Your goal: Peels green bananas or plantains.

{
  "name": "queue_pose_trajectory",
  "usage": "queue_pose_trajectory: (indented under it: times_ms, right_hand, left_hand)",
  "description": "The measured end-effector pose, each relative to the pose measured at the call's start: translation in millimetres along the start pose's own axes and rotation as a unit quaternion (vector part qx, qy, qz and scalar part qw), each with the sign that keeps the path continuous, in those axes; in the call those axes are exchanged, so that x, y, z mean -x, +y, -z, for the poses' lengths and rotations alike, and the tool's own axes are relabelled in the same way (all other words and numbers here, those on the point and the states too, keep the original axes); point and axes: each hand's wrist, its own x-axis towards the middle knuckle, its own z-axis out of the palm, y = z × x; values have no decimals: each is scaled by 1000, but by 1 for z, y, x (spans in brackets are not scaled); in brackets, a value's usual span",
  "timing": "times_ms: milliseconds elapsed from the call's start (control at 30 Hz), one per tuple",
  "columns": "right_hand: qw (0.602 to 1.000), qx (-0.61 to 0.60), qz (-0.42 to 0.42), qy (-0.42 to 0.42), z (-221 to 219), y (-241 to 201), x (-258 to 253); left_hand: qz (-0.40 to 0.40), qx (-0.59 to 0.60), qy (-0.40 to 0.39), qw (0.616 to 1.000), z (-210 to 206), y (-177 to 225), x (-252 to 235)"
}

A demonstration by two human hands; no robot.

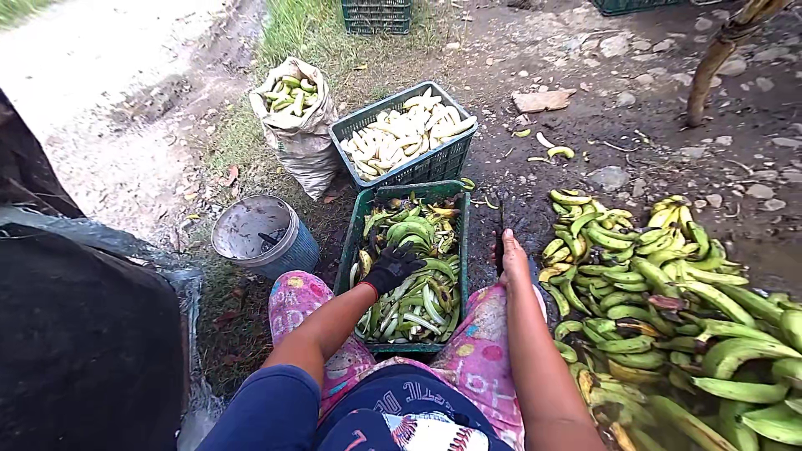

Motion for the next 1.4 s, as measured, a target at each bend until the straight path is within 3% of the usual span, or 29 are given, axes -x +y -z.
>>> queue_pose_trajectory:
  times_ms: [100, 267, 433, 567, 667, 767, 900, 967, 1033, 1133, 1233, 1300, 1400]
  right_hand:
    - [1000, 17, 7, 12, -2, -2, 5]
    - [995, 95, 36, -9, -1, 5, 12]
    - [975, 180, 116, -62, -2, 10, 14]
    - [967, 215, 127, -44, -10, 11, 29]
    - [968, 200, 135, -74, -25, 24, 59]
    - [959, 189, 166, -128, -46, 52, 101]
    - [917, 278, 158, -238, -63, 93, 135]
    - [895, 328, 123, -276, -67, 90, 135]
    - [898, 320, 117, -279, -73, 63, 134]
    - [926, 190, 205, -253, -89, -1, 151]
    - [927, 82, 279, -237, -100, -36, 174]
    - [928, 112, 265, -235, -100, -13, 171]
    - [902, 319, 48, -286, -80, 74, 146]
  left_hand:
    - [7, 25, -4, 1000, 14, 2, -2]
    - [47, 120, 65, 989, 52, 10, 26]
    - [124, 361, 120, 916, 48, -15, 64]
    - [123, 502, 181, 837, 102, -26, 119]
    - [92, 561, 336, 751, 129, -27, 146]
    - [113, 620, 435, 643, 86, -22, 129]
    - [183, 735, 409, 508, 53, 3, 96]
    - [185, 726, 413, 518, 54, 9, 94]
    - [193, 698, 395, 565, 57, 11, 97]
    - [202, 635, 380, 641, 63, 19, 101]
    - [192, 625, 372, 659, 70, 38, 105]
    - [163, 652, 366, 644, 73, 45, 107]
    - [130, 684, 351, 625, 74, 49, 115]
